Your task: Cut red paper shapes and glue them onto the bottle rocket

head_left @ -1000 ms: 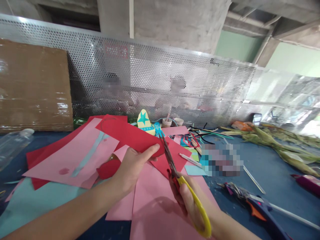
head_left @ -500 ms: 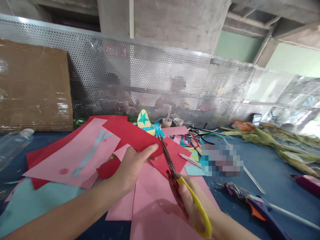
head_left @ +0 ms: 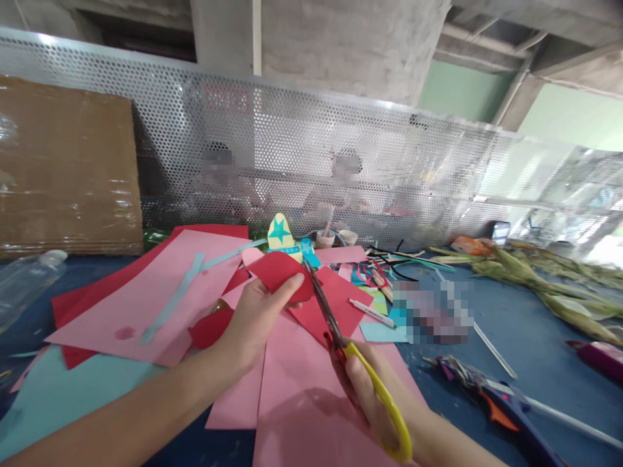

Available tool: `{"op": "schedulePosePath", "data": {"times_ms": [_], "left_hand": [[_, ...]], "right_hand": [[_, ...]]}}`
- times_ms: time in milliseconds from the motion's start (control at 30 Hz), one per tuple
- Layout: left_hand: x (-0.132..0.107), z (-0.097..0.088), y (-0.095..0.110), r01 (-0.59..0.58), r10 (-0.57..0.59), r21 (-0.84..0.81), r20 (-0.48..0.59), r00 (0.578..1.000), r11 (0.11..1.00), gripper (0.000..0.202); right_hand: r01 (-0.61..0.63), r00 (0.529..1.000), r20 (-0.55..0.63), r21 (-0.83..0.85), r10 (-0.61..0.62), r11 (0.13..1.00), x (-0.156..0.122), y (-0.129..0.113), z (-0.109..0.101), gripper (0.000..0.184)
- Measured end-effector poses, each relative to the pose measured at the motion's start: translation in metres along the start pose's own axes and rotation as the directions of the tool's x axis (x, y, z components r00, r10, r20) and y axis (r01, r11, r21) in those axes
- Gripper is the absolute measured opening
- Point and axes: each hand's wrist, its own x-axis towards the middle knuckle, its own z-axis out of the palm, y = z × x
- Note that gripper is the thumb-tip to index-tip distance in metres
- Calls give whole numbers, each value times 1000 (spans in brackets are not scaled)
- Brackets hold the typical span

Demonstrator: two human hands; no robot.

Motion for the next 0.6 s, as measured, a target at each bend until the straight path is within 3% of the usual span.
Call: {"op": "schedulePosePath", "data": {"times_ms": [167, 367, 600], "left_hand": [[1, -1, -1, -34, 35, 38, -24, 999, 999, 19], [9, -6, -4, -43, 43, 66, 3, 999, 997, 21], [7, -6, -2, -73, 72, 98, 11, 997, 992, 22]], "right_hand": [[15, 1000, -17, -25, -15, 1000, 0, 7, 0, 68], [52, 992, -95, -287, -82, 957, 2, 0, -3, 72], [102, 987, -82, -328, -136, 939, 3, 4, -4, 68]]}}
